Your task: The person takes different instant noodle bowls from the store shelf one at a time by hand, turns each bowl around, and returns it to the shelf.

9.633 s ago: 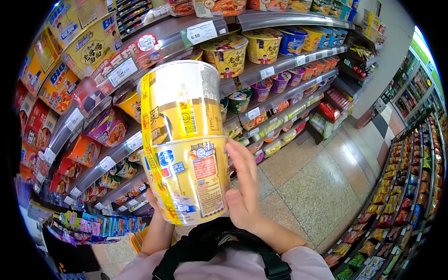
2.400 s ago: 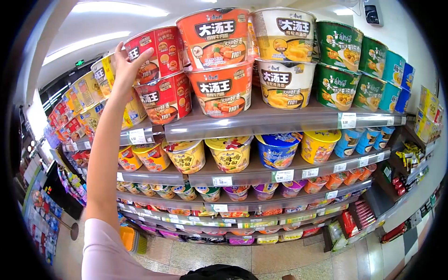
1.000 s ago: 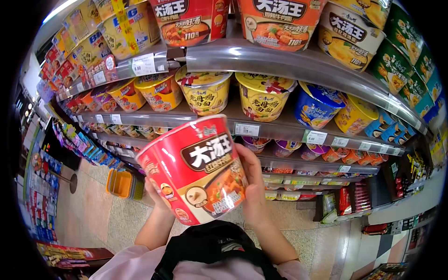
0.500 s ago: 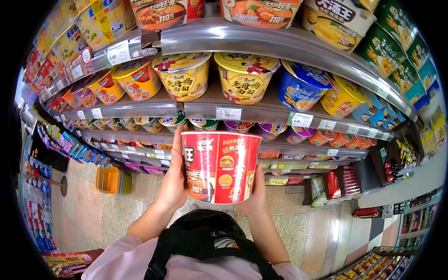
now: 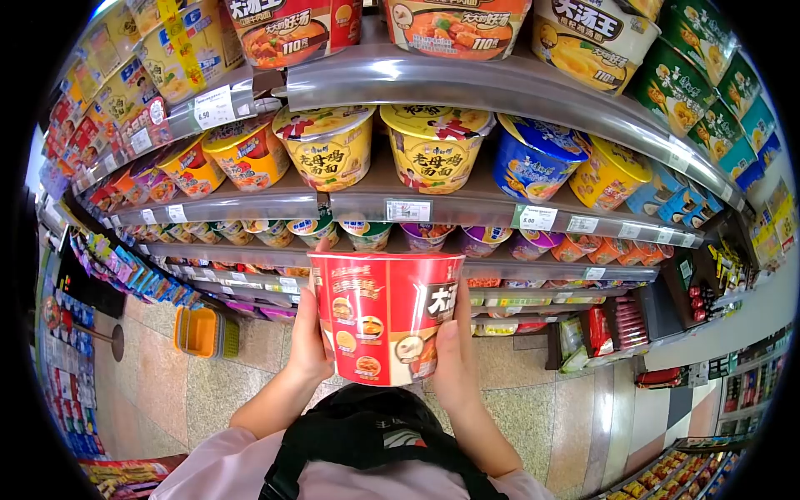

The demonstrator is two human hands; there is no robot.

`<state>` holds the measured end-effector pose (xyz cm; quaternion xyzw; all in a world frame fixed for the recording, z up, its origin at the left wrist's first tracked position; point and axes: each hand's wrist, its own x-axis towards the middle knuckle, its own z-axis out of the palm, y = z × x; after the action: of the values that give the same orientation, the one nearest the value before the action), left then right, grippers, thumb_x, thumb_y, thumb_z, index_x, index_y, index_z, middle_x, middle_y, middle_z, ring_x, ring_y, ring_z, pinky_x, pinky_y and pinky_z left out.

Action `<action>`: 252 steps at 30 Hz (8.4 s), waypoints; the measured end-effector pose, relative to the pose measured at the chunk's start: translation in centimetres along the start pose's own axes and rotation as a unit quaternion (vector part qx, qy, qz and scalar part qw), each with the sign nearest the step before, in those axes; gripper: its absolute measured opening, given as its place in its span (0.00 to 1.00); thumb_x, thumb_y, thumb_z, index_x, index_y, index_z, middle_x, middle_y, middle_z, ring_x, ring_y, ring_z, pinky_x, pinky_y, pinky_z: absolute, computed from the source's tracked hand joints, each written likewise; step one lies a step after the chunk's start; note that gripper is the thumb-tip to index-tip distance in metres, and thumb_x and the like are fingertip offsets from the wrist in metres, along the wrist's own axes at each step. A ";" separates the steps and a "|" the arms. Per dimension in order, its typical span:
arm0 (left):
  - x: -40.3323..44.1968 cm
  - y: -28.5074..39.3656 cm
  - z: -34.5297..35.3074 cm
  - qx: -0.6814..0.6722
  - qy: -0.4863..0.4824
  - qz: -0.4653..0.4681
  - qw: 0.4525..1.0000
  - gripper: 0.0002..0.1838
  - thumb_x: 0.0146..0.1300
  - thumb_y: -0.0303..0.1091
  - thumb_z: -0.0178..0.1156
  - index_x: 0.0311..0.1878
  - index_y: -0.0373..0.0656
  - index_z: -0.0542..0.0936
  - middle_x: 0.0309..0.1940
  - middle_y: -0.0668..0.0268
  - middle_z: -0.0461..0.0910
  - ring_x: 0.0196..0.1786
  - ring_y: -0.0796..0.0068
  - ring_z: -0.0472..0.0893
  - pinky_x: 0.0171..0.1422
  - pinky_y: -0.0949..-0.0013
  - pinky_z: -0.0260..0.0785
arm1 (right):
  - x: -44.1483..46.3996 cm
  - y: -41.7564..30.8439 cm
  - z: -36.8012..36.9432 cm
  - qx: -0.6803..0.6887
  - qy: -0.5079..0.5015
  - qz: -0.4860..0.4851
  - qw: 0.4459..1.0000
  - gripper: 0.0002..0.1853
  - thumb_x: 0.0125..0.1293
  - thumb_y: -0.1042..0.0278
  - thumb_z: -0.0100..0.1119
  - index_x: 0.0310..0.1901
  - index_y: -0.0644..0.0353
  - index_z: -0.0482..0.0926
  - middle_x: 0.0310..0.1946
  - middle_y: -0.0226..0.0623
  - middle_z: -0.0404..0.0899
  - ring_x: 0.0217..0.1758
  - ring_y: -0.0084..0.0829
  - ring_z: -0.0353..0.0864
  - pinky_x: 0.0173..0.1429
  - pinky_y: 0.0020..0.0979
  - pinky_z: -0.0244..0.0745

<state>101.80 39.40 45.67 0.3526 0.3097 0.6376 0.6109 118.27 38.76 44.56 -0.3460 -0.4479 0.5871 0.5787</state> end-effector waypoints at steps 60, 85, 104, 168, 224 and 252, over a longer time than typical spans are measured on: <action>-2.9 -0.6 -0.3 -0.354 -0.213 -0.037 0.910 0.37 0.62 0.62 0.39 0.62 0.40 0.62 0.58 0.56 0.68 0.59 0.62 0.70 0.62 0.59 0.62 | -0.4 -4.4 2.5 0.014 0.010 -0.103 0.995 0.46 0.64 0.37 0.38 0.68 0.59 0.28 0.71 0.38 0.32 0.72 0.28 0.39 0.71 0.30 0.37; -2.7 1.9 0.5 -0.034 -0.017 -0.177 0.983 0.30 0.68 0.50 0.41 0.65 0.37 0.56 0.55 0.57 0.70 0.58 0.70 0.71 0.59 0.66 0.66 | 0.2 -4.4 0.3 -0.298 -0.001 -0.382 0.875 0.43 0.59 0.27 0.21 0.66 0.51 0.55 0.69 0.51 0.36 0.71 0.46 0.44 0.69 0.45 0.49; -2.6 2.4 1.8 -0.214 -0.101 -0.307 0.922 0.45 0.55 0.74 0.28 0.68 0.51 0.53 0.64 0.61 0.59 0.64 0.62 0.64 0.63 0.56 0.62 | 2.9 -3.1 -0.7 -0.112 -0.014 -0.170 0.979 0.34 0.66 0.41 0.33 0.62 0.62 0.56 0.60 0.44 0.62 0.62 0.34 0.65 0.63 0.35 0.63; -7.7 -5.5 0.0 -0.055 -0.087 -0.361 0.927 0.23 0.64 0.37 0.51 0.61 0.41 0.63 0.58 0.55 0.67 0.63 0.61 0.66 0.59 0.65 0.68 | 14.6 -5.8 8.3 -0.285 -0.599 0.354 0.659 0.15 0.61 0.52 0.56 0.35 0.56 0.81 0.26 0.25 0.79 0.24 0.15 0.74 0.30 0.22 0.70; 17.6 30.4 7.4 0.550 0.096 0.547 0.624 0.33 0.51 0.30 0.66 0.60 0.42 0.64 0.50 0.60 0.72 0.52 0.71 0.73 0.53 0.69 0.69 | 18.6 -20.2 13.3 -0.401 -0.058 -0.441 0.800 0.26 0.54 0.61 0.60 0.54 0.61 0.69 0.37 0.39 0.73 0.37 0.32 0.75 0.41 0.32 0.70; 12.5 22.4 17.3 0.245 -0.208 0.401 0.858 0.32 0.65 0.53 0.41 0.66 0.42 0.58 0.63 0.64 0.60 0.67 0.72 0.56 0.69 0.64 0.42 | 17.6 -27.9 6.4 -0.178 -0.091 -0.535 0.821 0.36 0.66 0.44 0.41 0.69 0.55 0.43 0.65 0.38 0.55 0.69 0.31 0.52 0.68 0.36 0.47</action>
<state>103.52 49.90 74.72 0.7092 0.1534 0.6423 0.2468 121.11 53.44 74.68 -0.0943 -0.7101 0.1239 0.6867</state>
